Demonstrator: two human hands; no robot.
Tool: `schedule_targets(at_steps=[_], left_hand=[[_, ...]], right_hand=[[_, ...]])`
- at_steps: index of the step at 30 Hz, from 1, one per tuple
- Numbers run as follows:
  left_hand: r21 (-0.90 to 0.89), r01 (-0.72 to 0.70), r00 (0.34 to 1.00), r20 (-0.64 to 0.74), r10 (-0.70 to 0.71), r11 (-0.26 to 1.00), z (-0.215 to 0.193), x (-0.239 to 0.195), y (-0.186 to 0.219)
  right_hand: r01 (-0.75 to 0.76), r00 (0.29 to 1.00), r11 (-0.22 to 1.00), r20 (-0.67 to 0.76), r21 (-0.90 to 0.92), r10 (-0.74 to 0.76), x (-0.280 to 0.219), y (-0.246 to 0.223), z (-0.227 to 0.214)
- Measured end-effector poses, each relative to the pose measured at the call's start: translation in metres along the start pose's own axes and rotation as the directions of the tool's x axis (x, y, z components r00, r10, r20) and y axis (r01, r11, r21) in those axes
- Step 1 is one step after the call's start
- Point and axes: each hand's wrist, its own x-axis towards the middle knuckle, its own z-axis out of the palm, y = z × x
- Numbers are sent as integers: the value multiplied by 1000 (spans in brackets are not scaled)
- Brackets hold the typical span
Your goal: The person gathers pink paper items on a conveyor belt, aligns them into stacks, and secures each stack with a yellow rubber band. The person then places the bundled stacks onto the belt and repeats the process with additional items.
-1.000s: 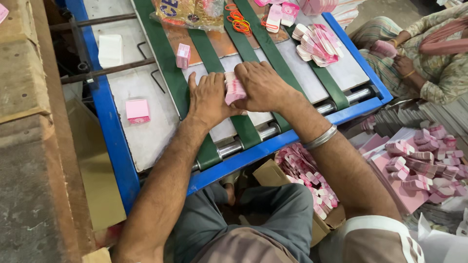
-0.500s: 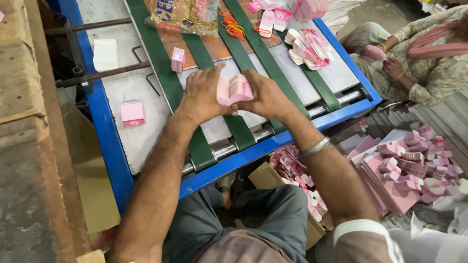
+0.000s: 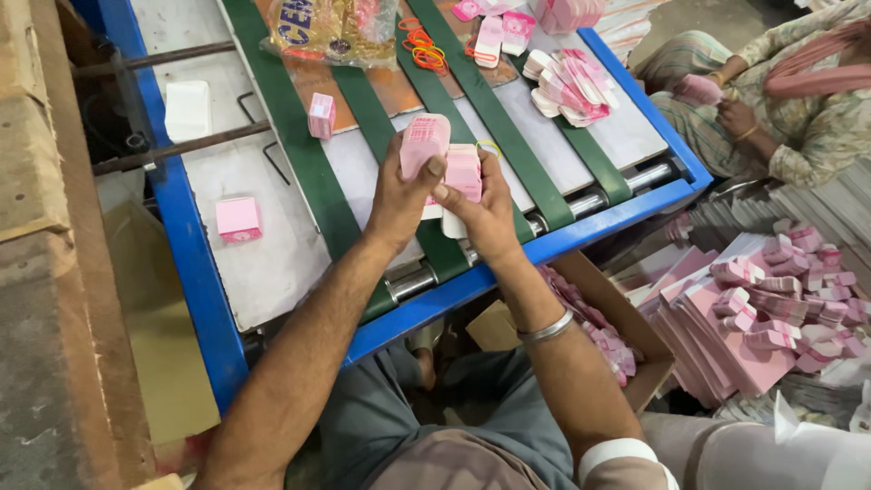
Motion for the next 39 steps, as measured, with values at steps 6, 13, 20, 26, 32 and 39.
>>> schedule_targets(at_steps=[6, 13, 20, 26, 32, 39], left_hand=[[308, -7, 998, -61, 27, 951, -14, 4, 8], [78, 138, 990, -37, -135, 987, -13, 7, 19], [-13, 201, 975, -93, -201, 980, -20, 20, 10], [-139, 150, 970, -172, -173, 979, -55, 36, 6], [-263, 126, 969, -173, -175, 957, -72, 36, 23], [-266, 111, 986, -89, -139, 957, -57, 34, 24]], right_hand=[[162, 983, 863, 0, -478, -184, -14, 4, 15], [255, 956, 703, 62, -664, -288, -14, 5, 17], [76, 987, 652, -37, -754, -159, -11, -3, 31], [17, 999, 738, -27, -675, -48, 5, -5, 14], [17, 979, 277, -41, -961, -202, 61, 8, -67], [162, 968, 144, 129, -976, -215, 63, 23, -77]])
